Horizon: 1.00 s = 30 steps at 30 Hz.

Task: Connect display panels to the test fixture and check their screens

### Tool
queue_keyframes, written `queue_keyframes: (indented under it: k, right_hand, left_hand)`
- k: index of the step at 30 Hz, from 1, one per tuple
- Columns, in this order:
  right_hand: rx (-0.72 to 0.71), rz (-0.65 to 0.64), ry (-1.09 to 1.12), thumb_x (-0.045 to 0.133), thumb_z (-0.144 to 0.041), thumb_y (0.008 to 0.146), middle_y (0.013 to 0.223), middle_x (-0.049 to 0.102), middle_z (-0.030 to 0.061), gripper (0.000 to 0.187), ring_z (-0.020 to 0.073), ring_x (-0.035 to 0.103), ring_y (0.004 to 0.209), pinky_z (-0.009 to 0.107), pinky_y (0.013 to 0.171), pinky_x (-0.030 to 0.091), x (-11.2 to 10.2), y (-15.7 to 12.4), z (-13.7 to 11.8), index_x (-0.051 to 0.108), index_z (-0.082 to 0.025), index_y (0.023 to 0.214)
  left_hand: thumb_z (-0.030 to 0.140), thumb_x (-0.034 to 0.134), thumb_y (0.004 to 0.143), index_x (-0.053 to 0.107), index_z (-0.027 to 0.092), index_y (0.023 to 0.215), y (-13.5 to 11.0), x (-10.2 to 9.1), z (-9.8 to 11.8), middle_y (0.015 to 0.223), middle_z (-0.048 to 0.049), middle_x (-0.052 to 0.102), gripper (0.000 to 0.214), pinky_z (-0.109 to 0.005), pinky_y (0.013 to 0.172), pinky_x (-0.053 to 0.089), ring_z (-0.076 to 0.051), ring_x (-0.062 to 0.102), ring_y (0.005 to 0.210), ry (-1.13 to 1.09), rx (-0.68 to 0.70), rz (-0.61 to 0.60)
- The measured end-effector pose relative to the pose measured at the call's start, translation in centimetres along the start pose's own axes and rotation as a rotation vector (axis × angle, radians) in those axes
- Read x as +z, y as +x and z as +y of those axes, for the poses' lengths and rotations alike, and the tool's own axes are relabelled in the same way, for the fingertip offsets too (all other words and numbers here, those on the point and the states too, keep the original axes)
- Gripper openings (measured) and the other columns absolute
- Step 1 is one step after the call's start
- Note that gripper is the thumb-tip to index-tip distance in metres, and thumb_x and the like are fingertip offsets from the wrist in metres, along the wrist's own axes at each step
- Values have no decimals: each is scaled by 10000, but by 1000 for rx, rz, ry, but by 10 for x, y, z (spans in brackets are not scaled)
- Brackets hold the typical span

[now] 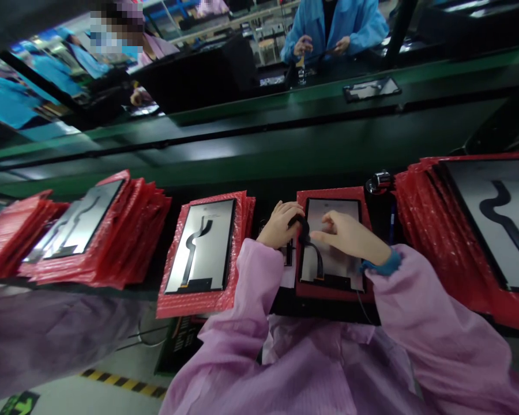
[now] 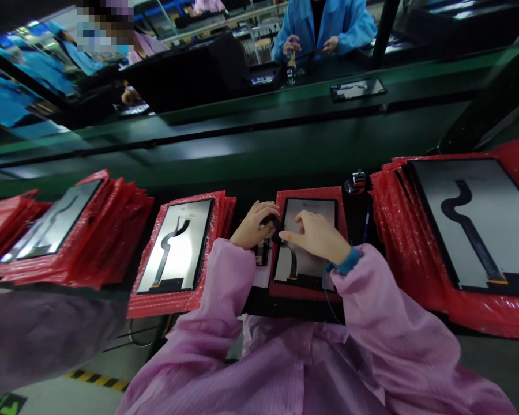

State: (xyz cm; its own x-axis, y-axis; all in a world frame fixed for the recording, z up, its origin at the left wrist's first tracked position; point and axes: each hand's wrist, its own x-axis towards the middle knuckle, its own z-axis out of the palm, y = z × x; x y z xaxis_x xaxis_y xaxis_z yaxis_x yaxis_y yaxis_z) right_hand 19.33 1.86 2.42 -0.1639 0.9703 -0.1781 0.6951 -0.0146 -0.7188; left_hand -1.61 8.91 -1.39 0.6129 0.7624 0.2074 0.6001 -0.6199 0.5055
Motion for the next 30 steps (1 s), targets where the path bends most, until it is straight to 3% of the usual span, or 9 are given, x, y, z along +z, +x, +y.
queue_keyframes:
  k: [4, 8, 12, 17, 21, 25, 30]
  right_hand:
    - [-80, -36, 115, 663, -408, 861, 815, 657, 39, 253, 150, 574, 722, 269, 648, 392, 33, 28, 3, 593, -167, 826]
    - [-153, 33, 72, 630, -337, 878, 637, 526, -20, 328, 106, 453, 598, 259, 594, 315, 40, 24, -2, 464, -181, 644]
    - [-173, 149, -44, 628, -247, 865, 723, 548, 5, 256, 132, 465, 684, 288, 645, 283, 40, 16, -6, 466, -178, 680]
    - [-359, 349, -560, 524, -207, 920, 822, 622, 77, 149, 218, 528, 833, 349, 712, 300, 47, 10, -9, 598, -171, 797]
    - [-395, 397, -693, 500, -201, 935, 874, 643, 105, 157, 251, 529, 867, 374, 728, 324, 51, 9, -8, 637, -165, 868]
    - [-380, 409, -396, 566, -314, 929, 972, 654, 104, 180, 257, 537, 941, 378, 811, 391, 55, 13, -6, 630, -149, 962]
    - [-339, 170, 158, 481, -338, 976, 916, 648, 54, 213, 192, 572, 881, 338, 824, 435, 58, 21, 1, 614, -185, 912]
  left_hand:
    - [120, 524, 829, 610, 212, 985, -3, -4, 3, 1144, -54, 694, 200, -487, 1207, 249, -194, 605, 1177, 23, -3, 34]
    - [124, 560, 783, 612, 195, 1045, -7, -9, 4, 1060, -51, 703, 277, -509, 1208, 245, -210, 628, 1085, 45, 61, 65]
    - [142, 576, 812, 654, 192, 1093, -12, -14, 0, 1060, -53, 703, 296, -523, 1204, 248, -214, 621, 1084, 104, 136, 105]
    - [186, 561, 933, 727, 248, 1032, -14, -16, -5, 914, -7, 732, 203, -498, 1179, 300, -182, 642, 976, 244, 193, 202]
    - [196, 558, 953, 739, 255, 932, -15, -14, -4, 865, 11, 746, 191, -441, 1105, 385, -160, 652, 871, 352, 248, 277]
    - [208, 519, 974, 733, 229, 949, -14, -12, -3, 855, -12, 746, 217, -418, 1026, 433, -169, 656, 851, 380, 281, 287]
    - [209, 556, 911, 709, 212, 942, -16, -15, 2, 913, -29, 745, 157, -446, 1078, 384, -197, 647, 922, 282, 217, 197]
